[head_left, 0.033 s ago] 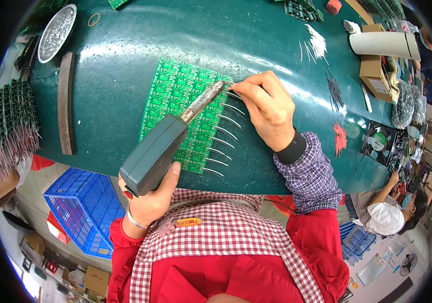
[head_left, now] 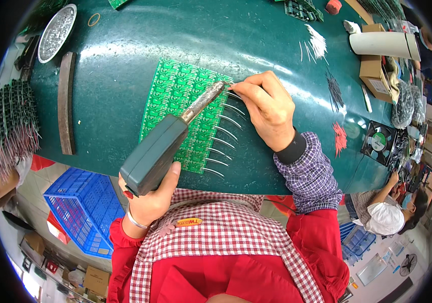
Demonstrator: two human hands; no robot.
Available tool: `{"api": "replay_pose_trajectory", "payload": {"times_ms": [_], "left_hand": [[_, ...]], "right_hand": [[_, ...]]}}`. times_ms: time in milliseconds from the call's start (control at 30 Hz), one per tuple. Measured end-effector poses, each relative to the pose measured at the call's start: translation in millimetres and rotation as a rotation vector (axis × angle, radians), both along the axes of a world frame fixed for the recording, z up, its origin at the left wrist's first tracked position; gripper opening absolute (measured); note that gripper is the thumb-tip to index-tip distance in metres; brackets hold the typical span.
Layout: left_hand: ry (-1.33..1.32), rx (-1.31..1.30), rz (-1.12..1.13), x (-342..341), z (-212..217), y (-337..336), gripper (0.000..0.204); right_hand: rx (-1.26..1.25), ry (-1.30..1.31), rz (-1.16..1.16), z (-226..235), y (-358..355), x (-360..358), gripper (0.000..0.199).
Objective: The person solders wires onto a circuit board using a soldering tool, picking up individual wires from the table by hand and attaching them to the board.
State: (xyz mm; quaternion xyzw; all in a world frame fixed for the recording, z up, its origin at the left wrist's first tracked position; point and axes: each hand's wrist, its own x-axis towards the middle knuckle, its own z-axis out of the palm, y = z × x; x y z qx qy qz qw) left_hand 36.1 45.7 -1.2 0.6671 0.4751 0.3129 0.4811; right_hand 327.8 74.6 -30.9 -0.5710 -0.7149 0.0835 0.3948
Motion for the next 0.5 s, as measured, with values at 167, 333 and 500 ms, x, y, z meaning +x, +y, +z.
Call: {"api": "replay_pose_trajectory", "payload": {"times_ms": [167,333,500], "left_hand": [[0.125,-0.005,0.077,4.3,2.7,-3.4,0.018],[0.175,0.081,0.022,2.4,2.5,-3.2,0.017],[0.073,0.105,-0.012,-0.5,-0.2,-3.4,0.026]], "right_hand": [[0.008,-0.002,0.003,-0.8,0.2,-0.3,0.026],[0.016,-0.020,0.003,-0.3,0.2,-1.1,0.026],[0.028,-0.045,0.001,0.2,0.8,0.7,0.027]]}}
